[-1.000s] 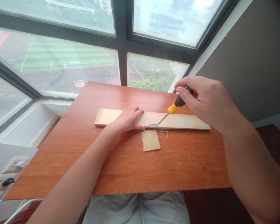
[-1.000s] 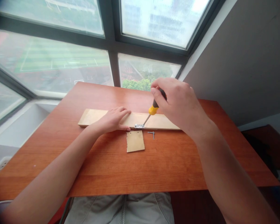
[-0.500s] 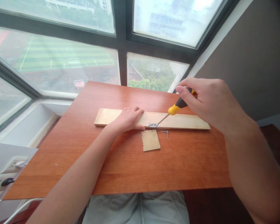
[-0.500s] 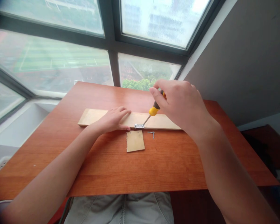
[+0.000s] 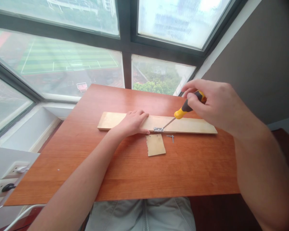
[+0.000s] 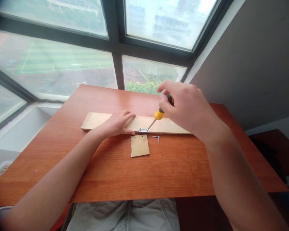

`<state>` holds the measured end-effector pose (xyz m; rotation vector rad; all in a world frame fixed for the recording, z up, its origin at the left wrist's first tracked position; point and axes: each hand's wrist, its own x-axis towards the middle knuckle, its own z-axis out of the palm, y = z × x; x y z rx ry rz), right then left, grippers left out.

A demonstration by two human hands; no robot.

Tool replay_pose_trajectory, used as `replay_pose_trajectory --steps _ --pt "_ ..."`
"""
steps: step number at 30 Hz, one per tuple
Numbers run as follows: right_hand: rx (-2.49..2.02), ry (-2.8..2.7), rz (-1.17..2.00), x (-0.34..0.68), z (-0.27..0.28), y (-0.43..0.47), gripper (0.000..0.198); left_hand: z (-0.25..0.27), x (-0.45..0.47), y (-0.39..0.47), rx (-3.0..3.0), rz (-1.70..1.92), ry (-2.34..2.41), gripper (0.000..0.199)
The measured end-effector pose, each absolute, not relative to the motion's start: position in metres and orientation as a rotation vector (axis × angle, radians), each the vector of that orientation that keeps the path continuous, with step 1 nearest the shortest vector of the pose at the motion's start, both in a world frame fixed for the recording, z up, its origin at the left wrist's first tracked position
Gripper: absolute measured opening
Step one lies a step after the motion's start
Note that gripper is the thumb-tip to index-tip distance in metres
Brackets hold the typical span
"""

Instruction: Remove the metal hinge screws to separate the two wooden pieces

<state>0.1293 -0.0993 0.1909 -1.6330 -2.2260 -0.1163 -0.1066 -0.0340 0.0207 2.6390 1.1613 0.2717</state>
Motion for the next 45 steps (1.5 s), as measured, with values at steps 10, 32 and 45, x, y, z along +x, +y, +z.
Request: replay_pose_trajectory --steps 10,32,45 --pt "-1.642 -2.244 -0.040 0.1273 0.1939 -0.1008 0.023 0.0242 -0.1056 -0.0353 2.631 0.257 1.167 0.068" --pt "-1.530 -2.275 -0.041 0.1246 0.1892 -0.1045 0.033 0.0231 -0.1061 -0.0346 2.627 0.265 1.165 0.067" --pt "-1.544 -2.202 -0.150 0.1254 0.1907 -0.1041 0.015 0.0217 -0.1070 -0.0343 2.634 0.264 1.162 0.067"
